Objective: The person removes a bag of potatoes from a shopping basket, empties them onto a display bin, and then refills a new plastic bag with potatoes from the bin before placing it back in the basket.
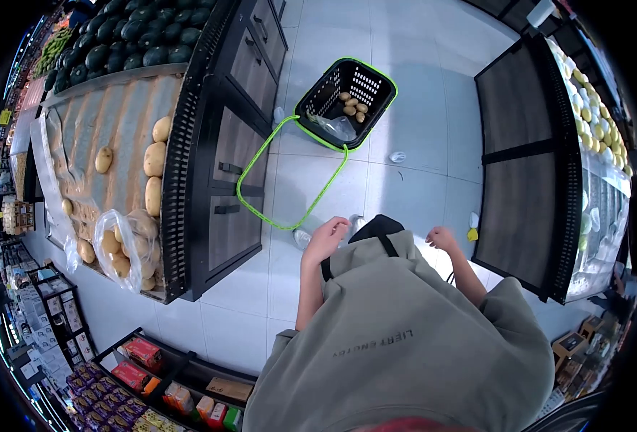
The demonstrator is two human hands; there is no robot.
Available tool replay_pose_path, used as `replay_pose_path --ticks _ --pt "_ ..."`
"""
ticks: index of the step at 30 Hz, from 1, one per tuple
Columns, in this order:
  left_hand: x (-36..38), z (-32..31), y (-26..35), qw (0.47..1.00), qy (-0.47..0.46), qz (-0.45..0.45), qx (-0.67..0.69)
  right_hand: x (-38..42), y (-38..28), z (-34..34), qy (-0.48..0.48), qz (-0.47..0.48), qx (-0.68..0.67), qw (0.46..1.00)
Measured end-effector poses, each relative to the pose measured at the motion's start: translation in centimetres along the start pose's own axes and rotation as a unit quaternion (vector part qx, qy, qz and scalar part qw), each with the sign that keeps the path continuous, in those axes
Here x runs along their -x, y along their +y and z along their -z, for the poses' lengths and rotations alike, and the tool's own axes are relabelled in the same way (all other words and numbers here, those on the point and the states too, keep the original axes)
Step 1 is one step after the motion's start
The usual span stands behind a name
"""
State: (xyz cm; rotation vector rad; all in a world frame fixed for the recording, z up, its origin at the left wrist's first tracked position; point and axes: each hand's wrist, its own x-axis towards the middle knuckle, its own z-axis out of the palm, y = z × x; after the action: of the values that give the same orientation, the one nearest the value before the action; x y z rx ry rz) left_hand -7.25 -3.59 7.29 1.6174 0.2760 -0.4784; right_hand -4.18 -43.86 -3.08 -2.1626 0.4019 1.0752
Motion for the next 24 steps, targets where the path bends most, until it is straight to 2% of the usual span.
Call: replay_pose_path --ticks 6,8,10,12,14,16,19,21,22,24 --pt "-5.8 -2.0 2.3 0.999 -0.013 0.043 0.018 -2.9 -2.5 2.3 -0.003 -0.005 0.032 0.999" --pt "-8.3 -1.7 2.0 0.998 -0.018 0.039 0.038 -5.1 -4.7 2.0 0.004 0.077 0.145 0.986" --pt "-10.9 -1.4 1.8 0.998 -0.031 0.057 0.021 -7.5 -6.7 1.5 -0.013 0.131 0.154 0.979" --pt "-14.2 -1.3 1.0 0.997 -0.025 0.061 0.045 -9.9 -9.2 1.7 -0.065 0.144 0.158 0.975" --pt "-17.6 -1.0 1.2 0.995 -0.005 0.074 0.062 -11.0 -12.9 3.6 -0.083 0.141 0.165 0.973" --pt "-21.8 -0.8 0.7 0.994 0.005 0.072 0.088 -13.8 -13.9 6.0 -0.089 0.138 0.157 0.974" --pt "-28.3 -1.0 -0.1 0.992 0.073 0.075 0.067 -19.1 -14.9 11.1 -0.099 0.112 0.204 0.968" --pt "-32.5 -1.6 -0.1 0.990 0.112 0.070 0.055 -22.7 -15.9 13.8 -0.077 0.048 0.191 0.977" --pt "-34.6 -1.5 0.3 0.987 0.148 0.062 0.031 -24.4 -17.0 14.9 -0.082 0.044 0.194 0.977" --pt "-38.1 -1.1 1.4 0.987 0.137 0.074 0.032 -28.4 -19.6 16.7 -0.034 0.045 0.199 0.978"
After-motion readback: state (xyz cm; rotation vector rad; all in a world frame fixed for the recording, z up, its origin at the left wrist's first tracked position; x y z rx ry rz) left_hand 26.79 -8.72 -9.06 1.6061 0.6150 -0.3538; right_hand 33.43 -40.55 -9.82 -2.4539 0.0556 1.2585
